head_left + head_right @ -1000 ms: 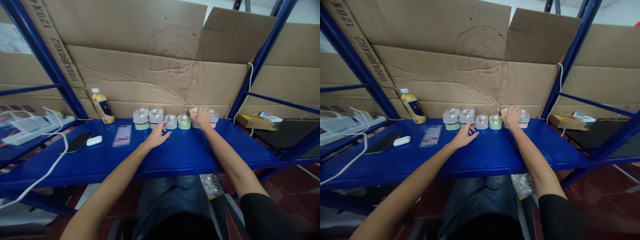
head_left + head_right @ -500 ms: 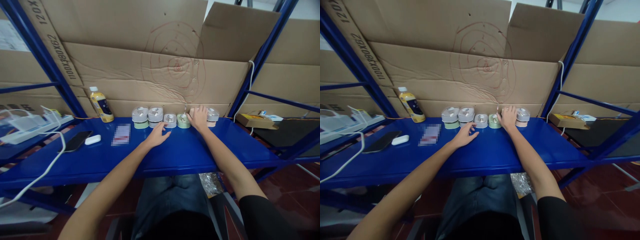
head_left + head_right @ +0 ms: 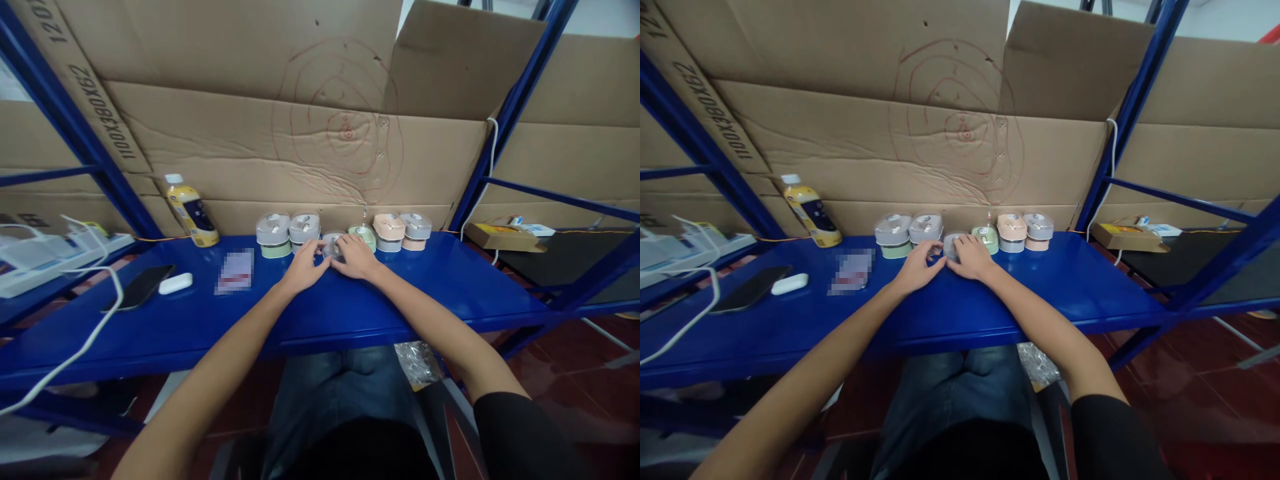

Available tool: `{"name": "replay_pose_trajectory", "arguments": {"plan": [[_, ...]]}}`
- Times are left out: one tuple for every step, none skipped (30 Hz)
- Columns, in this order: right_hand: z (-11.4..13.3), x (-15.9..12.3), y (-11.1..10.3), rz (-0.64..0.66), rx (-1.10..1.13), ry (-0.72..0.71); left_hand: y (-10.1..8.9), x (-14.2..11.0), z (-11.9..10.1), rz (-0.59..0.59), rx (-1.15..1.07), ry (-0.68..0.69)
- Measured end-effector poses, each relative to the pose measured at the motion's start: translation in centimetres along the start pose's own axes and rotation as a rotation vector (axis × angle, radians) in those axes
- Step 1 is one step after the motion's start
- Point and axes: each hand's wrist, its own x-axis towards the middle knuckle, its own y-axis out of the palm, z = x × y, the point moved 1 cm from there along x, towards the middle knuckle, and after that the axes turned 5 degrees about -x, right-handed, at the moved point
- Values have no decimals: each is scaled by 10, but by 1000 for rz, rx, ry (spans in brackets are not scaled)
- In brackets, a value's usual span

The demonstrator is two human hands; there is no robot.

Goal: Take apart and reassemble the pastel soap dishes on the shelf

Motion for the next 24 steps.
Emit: {"name": "replay_pose_trajectory", "arguments": {"plan": [[4, -2, -7, -19, 1, 53, -1, 1, -1, -17, 2, 4], [7, -5, -14, -29, 1, 116, -2, 1, -1, -35, 2, 7], [11, -6, -19, -28, 0, 180, -4, 2, -2, -51, 0, 10], [14, -8, -24, -8, 1, 237, -5, 2, -3, -65, -3, 14], [16, -10, -26, 29, 10, 281, -7, 2, -4, -72, -6, 16], [17, -11, -28, 76, 28, 303, -8, 2, -4, -71, -12, 16], [16, -12, -29, 123, 57, 296, -9, 2, -4, -60, -18, 15], [15, -13, -29, 160, 97, 255, -10, 1, -4, -40, -26, 12], [12, -14, -29, 187, 148, 183, -10, 0, -4, -11, -35, 7], [9, -15, -29, 202, 204, 96, -11, 0, -3, 22, -45, 2], [5, -16, -28, 208, 260, 12, -11, -1, -3, 57, -56, -3], [1, -16, -27, 210, 310, -54, -11, -2, -3, 93, -65, -8], [-3, -16, -25, 207, 352, -96, -12, -2, -3, 129, -72, -12], [-6, -16, -23, 201, 383, -112, -12, -2, -3, 164, -77, -16], [-9, -16, -20, 191, 400, -111, -12, -3, -3, 198, -80, -19], [-10, -16, -17, 181, 410, -103, -12, -3, -3, 232, -81, -23], [-11, -16, -15, 177, 415, -97, -12, -3, -3, 265, -82, -29], [-12, -16, -12, 177, 420, -92, -12, -3, -3, 295, -82, -36], [-13, -15, -11, 179, 430, -88, -11, -4, -3, 322, -82, -45], [-15, -15, -11, 182, 452, -83, -11, -4, -2, 344, -83, -54], [-18, -15, -11, 184, 488, -74, -10, -5, -1, 359, -83, -61], [-23, -16, -13, 188, 536, -60, -8, -6, 0, 366, -83, -65], [-29, -17, -16, 196, 597, -45, -7, -6, 0, 368, -85, -66], [-36, -19, -19, 202, 668, -29, -6, -7, 1, 366, -90, -66]]}}
